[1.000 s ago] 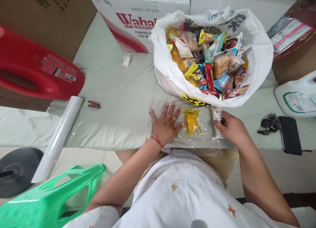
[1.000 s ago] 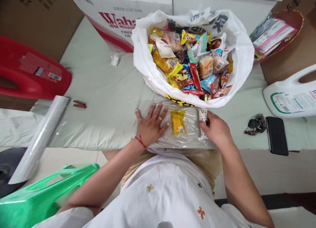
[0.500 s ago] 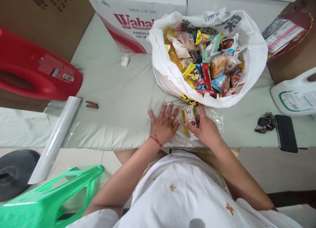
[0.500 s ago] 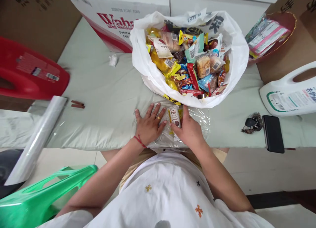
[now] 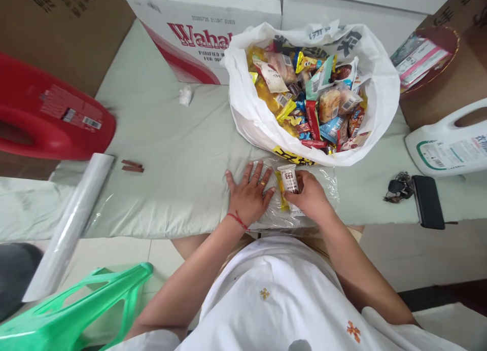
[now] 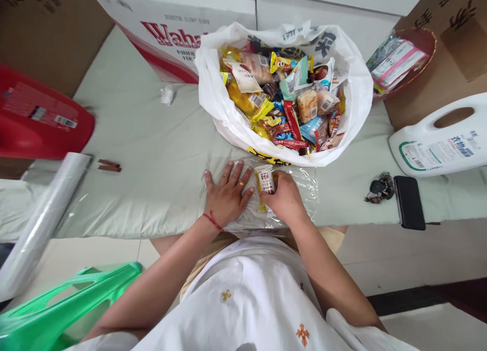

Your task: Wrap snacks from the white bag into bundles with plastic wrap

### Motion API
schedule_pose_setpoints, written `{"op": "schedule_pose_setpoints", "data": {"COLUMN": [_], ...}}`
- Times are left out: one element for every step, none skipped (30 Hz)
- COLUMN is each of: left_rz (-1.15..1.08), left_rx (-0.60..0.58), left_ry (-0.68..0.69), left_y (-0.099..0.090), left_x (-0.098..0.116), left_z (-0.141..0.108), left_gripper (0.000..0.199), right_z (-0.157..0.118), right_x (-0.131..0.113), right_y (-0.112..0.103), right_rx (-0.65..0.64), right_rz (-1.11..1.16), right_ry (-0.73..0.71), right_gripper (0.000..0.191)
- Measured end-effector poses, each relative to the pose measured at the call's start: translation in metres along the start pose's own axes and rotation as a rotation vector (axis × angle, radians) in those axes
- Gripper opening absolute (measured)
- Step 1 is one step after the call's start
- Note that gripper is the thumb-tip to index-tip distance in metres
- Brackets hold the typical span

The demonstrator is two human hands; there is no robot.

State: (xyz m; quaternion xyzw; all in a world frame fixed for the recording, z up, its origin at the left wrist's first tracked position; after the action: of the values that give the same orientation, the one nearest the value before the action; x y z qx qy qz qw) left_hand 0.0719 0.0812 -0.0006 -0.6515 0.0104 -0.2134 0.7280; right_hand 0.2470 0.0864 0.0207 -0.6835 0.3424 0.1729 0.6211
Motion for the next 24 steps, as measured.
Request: {"op": "schedule_pose_setpoints", "data": {"left_rz": [-0.003,-0.005,-0.008,-0.01,-0.011,-0.012,-0.013,-0.014,-0.014,-0.015,-0.015,-0.016,-0.017,-0.017,-0.017,-0.017,-0.017,-0.017,-0.018,-0.019,-0.02,-0.022,-0.023,-0.024], "left_rx": [0.006,0.012,0.016,0.017,0.018,0.017,0.015,0.014,0.012,0.011,0.009,0.007,0.007,0.007,0.007,0.006,0.002,-0.004,-0.01,-0.017,-0.022,-0.026,-0.028,-0.03], "left_ry": [0.0,0.001,0.002,0.005,0.006,0.007,0.008,0.007,0.006,0.005,0.003,0.002,0.001,0.001,0.001,0.002,0.002,0.0,-0.002,-0.005,-0.009,-0.012,-0.016,-0.02], "left_y": [0.0,0.0,0.0,0.0,0.0,0.0,0.0,0.0,0.0,0.0,0.0,0.0,0.0,0.0,0.0,0.0,0.001,0.001,0.001,0.001,0.0,0.0,-0.001,-0.002], "left_x": [0.0,0.0,0.0,0.0,0.001,0.001,0.001,0.001,0.001,0.001,0.001,0.001,0.0,0.0,0.0,0.0,0.0,0.0,0.0,0.0,0.0,0.001,0.001,0.001], "left_z": [0.0,0.0,0.0,0.0,0.0,0.0,0.0,0.0,0.0,0.0,0.0,0.0,0.0,0.0,0.0,0.0,0.0,0.0,0.001,0.001,0.001,0.001,0.001,0.002], "left_gripper": [0.061,0.06,0.06,0.06,0.06,0.06,0.06,0.06,0.06,0.06,0.06,0.061,0.061,0.061,0.061,0.061,0.06,0.06,0.059,0.059,0.058,0.058,0.058,0.058], "right_z": [-0.001,-0.003,-0.005,-0.008,-0.012,-0.016,-0.019,-0.023,-0.025,-0.027,-0.028,-0.029,-0.03,-0.031,-0.033,-0.035,-0.037,-0.038,-0.039,-0.039,-0.038,-0.035,-0.032,-0.027], "right_x": [0.0,0.0,-0.001,-0.004,-0.007,-0.011,-0.015,-0.018,-0.02,-0.02,-0.018,-0.013,-0.006,0.002,0.011,0.019,0.026,0.031,0.032,0.031,0.026,0.019,0.012,0.005], "right_y": [-0.002,-0.004,-0.006,-0.007,-0.008,-0.007,-0.006,-0.005,-0.006,-0.009,-0.015,-0.022,-0.032,-0.042,-0.054,-0.066,-0.076,-0.083,-0.085,-0.082,-0.076,-0.066,-0.055,-0.043], "right_rx": [0.031,0.071,0.113,0.151,0.18,0.195,0.197,0.192,0.187,0.19,0.198,0.209,0.217,0.222,0.228,0.234,0.232,0.216,0.173,0.109,0.037,-0.029,-0.077,-0.104], "right_rz": [-0.024,-0.049,-0.072,-0.09,-0.101,-0.107,-0.107,-0.103,-0.094,-0.079,-0.057,-0.031,-0.007,0.008,0.013,0.013,0.022,0.051,0.101,0.162,0.211,0.233,0.224,0.19], "right_ry": [-0.021,-0.048,-0.085,-0.131,-0.185,-0.242,-0.293,-0.33,-0.347,-0.342,-0.313,-0.262,-0.196,-0.12,-0.04,0.035,0.097,0.14,0.164,0.171,0.163,0.144,0.12,0.094], "right_gripper": [0.053,0.049,0.047,0.046,0.045,0.044,0.042,0.038,0.035,0.032,0.03,0.029,0.03,0.032,0.035,0.037,0.039,0.041,0.041,0.042,0.042,0.042,0.042,0.042]}}
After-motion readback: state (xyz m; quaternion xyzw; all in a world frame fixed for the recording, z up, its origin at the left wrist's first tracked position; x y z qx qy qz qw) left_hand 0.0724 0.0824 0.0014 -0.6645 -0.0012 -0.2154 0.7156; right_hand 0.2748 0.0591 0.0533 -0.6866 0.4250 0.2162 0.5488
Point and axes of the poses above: each hand's wrist, its own z-axis towards the middle knuckle, its own y-axis out of the palm, x = y × z, the point moved 8 cm from there along z, towards the middle knuckle, and after that the axes turned 9 degrees about x, right-handed, at the moved point
